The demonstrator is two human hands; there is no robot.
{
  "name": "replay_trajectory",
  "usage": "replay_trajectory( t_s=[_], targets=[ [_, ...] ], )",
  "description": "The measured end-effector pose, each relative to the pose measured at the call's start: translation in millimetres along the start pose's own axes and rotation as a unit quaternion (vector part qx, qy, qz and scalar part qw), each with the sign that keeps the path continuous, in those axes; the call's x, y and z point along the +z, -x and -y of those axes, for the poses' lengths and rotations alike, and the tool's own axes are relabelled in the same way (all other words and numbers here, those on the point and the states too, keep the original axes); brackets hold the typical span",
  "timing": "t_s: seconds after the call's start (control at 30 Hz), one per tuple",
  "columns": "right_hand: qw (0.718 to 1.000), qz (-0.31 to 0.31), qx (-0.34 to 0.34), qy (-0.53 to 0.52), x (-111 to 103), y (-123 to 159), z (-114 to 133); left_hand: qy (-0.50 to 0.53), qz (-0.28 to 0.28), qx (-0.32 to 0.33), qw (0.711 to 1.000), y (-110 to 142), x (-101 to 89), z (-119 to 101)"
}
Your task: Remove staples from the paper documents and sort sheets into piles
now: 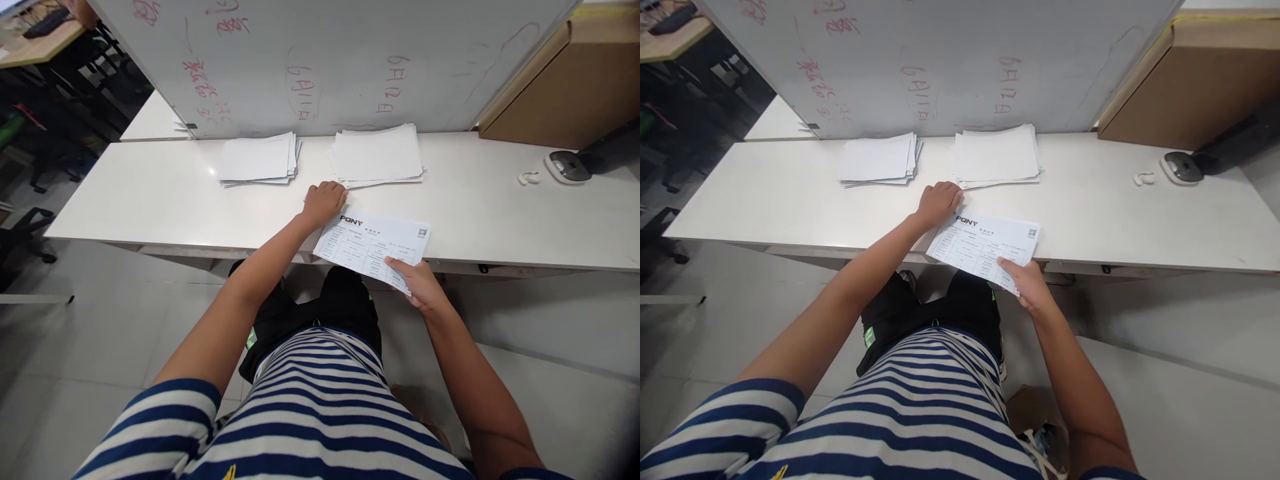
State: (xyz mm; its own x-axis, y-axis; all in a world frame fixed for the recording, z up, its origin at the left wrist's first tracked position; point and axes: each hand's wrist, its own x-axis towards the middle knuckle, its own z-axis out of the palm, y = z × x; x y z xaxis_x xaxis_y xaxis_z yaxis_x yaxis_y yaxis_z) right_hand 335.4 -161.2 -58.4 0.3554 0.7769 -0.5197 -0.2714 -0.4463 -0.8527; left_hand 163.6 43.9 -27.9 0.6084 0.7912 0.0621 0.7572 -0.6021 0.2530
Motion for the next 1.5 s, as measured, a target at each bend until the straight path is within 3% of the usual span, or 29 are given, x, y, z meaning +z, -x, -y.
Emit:
replay_trajectory(
  t_s=[0.37, 0.5, 0.6, 0.7, 0.77, 0.87, 1.0, 1.17, 1.5],
  targets=[
    [1.0, -0.019, -0.004, -0.008, 2, 7, 4, 0.028, -0.011, -0.051, 0.998, -5, 0.3, 0],
    [0.999, -0.031, -0.035, 0.018, -14, 9, 3, 0.1, 0.01, -0.104, 0.989, -4, -10.9, 0],
    [0.995, -0.031, -0.08, 0.046, -31, 14, 9, 0.166, -0.027, -0.111, 0.979, 6, -21.1, 5],
    [0.992, -0.007, -0.116, 0.052, -43, 23, 18, 0.141, -0.072, -0.085, 0.984, 23, -24.7, 18],
    [0.99, 0.016, -0.128, 0.057, -47, 29, 25, 0.091, -0.068, -0.078, 0.99, 36, -21.1, 30],
    [0.986, 0.044, -0.146, 0.07, -44, 34, 33, 0.049, -0.05, -0.069, 0.995, 52, -9.6, 48],
    [0.984, 0.057, -0.15, 0.077, -35, 30, 36, 0.084, -0.066, -0.055, 0.993, 59, 2.4, 62],
    [0.987, 0.044, -0.111, 0.103, -30, 21, 33, 0.107, -0.071, -0.056, 0.99, 59, 0.8, 63],
    [0.988, 0.063, -0.112, 0.089, -26, 23, 31, 0.123, -0.069, -0.06, 0.988, 63, -3.8, 60]
  ],
)
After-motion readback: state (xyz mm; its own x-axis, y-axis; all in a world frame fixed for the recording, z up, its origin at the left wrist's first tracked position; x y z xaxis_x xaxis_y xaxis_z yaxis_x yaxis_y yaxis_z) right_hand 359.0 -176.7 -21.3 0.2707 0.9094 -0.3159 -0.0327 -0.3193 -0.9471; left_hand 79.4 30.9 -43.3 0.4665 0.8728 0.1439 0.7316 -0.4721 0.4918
